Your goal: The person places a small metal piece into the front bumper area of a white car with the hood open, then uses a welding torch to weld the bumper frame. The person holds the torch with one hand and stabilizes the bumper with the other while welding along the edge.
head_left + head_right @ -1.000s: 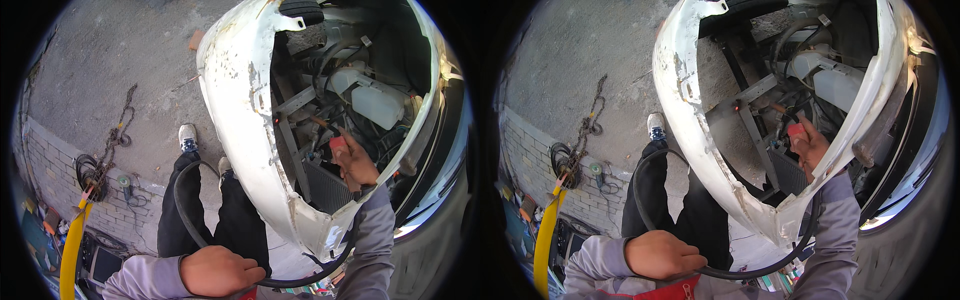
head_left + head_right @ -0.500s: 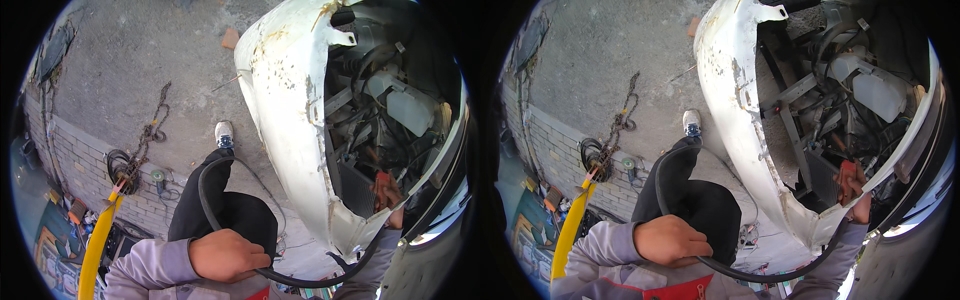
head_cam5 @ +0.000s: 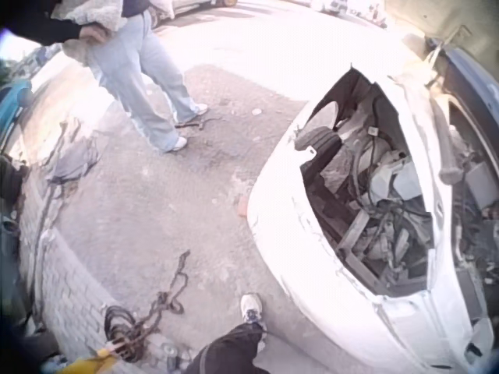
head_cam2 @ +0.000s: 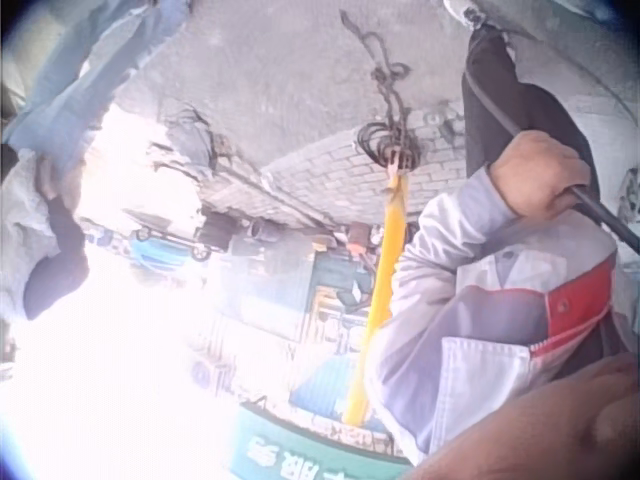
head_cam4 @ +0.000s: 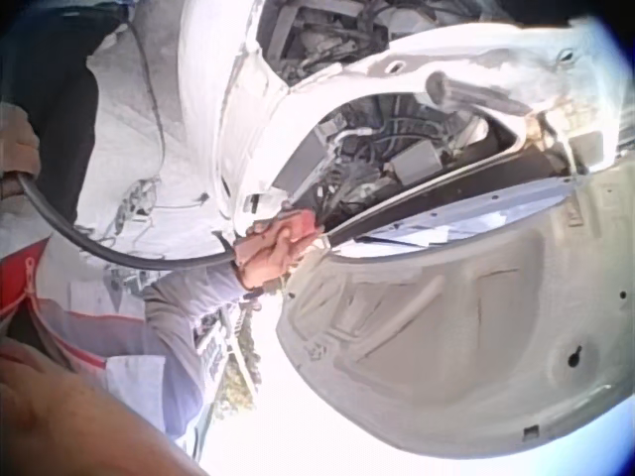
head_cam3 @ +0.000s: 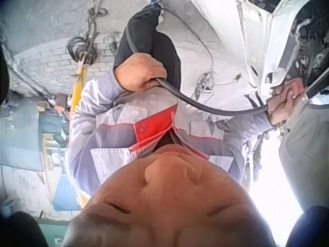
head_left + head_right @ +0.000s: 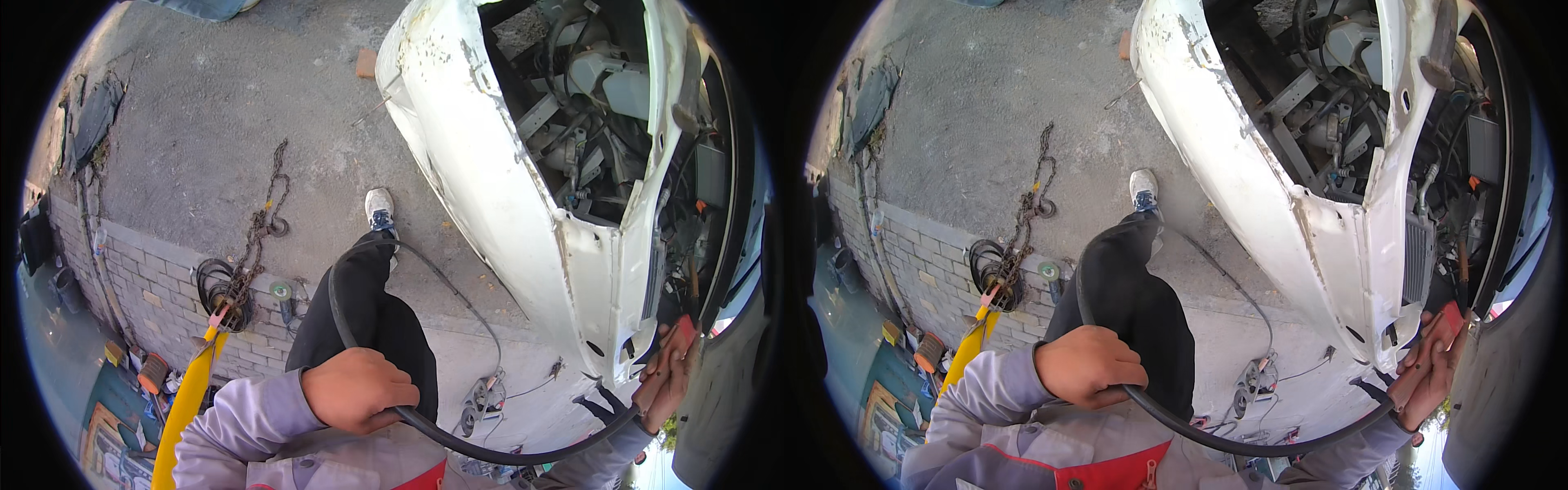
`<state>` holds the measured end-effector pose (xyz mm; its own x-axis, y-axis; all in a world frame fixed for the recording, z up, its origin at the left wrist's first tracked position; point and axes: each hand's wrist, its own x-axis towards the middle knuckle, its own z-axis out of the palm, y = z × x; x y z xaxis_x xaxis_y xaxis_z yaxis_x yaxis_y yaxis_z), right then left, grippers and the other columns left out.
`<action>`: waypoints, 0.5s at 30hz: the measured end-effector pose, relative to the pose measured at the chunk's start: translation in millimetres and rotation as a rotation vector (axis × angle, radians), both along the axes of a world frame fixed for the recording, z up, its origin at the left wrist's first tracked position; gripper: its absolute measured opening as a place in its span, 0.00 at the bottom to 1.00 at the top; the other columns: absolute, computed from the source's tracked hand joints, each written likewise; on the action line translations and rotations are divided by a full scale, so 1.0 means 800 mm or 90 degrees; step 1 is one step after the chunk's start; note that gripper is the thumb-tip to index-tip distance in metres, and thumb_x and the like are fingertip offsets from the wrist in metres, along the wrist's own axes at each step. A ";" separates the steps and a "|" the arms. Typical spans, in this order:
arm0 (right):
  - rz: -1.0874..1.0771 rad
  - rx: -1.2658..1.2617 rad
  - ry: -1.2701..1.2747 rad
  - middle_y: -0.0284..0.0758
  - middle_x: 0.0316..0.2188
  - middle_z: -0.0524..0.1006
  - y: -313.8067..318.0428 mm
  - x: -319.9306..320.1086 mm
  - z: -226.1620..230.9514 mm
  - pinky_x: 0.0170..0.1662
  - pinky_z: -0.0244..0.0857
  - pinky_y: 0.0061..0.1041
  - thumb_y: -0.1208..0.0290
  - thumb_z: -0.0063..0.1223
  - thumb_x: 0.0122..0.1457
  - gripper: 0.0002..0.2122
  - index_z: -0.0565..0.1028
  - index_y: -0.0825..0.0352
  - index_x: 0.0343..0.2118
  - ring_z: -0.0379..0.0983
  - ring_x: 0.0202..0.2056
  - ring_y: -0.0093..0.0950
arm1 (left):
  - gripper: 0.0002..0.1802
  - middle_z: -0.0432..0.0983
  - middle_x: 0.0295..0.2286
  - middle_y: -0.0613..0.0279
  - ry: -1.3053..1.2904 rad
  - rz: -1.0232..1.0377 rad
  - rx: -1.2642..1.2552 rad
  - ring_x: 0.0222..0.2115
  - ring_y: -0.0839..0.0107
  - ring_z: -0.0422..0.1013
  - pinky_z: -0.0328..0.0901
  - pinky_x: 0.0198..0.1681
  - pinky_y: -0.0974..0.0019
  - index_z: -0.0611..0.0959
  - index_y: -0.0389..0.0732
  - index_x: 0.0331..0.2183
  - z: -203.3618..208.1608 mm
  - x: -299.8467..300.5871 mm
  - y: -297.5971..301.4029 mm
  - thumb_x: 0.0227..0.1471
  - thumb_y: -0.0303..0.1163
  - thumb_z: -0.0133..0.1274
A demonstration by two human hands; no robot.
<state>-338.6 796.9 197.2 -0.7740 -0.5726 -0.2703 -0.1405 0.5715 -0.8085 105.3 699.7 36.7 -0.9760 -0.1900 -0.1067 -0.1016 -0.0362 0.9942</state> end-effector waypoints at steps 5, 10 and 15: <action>0.032 -0.113 0.101 0.58 0.60 0.68 0.077 0.059 0.016 0.23 0.68 0.15 0.72 0.45 0.70 0.33 0.49 0.65 0.75 0.70 0.24 0.17 | 0.12 0.75 0.27 0.63 -0.031 -0.033 -0.052 0.30 0.58 0.75 0.67 0.33 0.54 0.82 0.45 0.35 -0.017 0.043 0.032 0.45 0.31 0.65; 0.000 -0.167 0.143 0.59 0.62 0.64 0.103 0.116 0.019 0.23 0.70 0.16 0.72 0.44 0.71 0.33 0.46 0.65 0.74 0.70 0.26 0.19 | 0.13 0.74 0.27 0.61 -0.064 -0.084 -0.062 0.33 0.56 0.75 0.67 0.36 0.53 0.80 0.44 0.34 -0.025 0.082 0.022 0.45 0.31 0.65; 0.003 -0.227 0.097 0.60 0.58 0.66 0.081 0.201 0.017 0.21 0.71 0.19 0.72 0.51 0.68 0.37 0.44 0.66 0.74 0.71 0.24 0.21 | 0.11 0.75 0.28 0.61 -0.073 -0.109 -0.052 0.33 0.55 0.75 0.66 0.38 0.54 0.81 0.44 0.33 -0.052 0.134 -0.005 0.45 0.30 0.64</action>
<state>-177.7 861.6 210.5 -0.7869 -0.6137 0.0643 -0.2764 0.2574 -0.9259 212.9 695.5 -4.9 -0.9770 -0.0351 -0.2102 -0.2122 0.0721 0.9746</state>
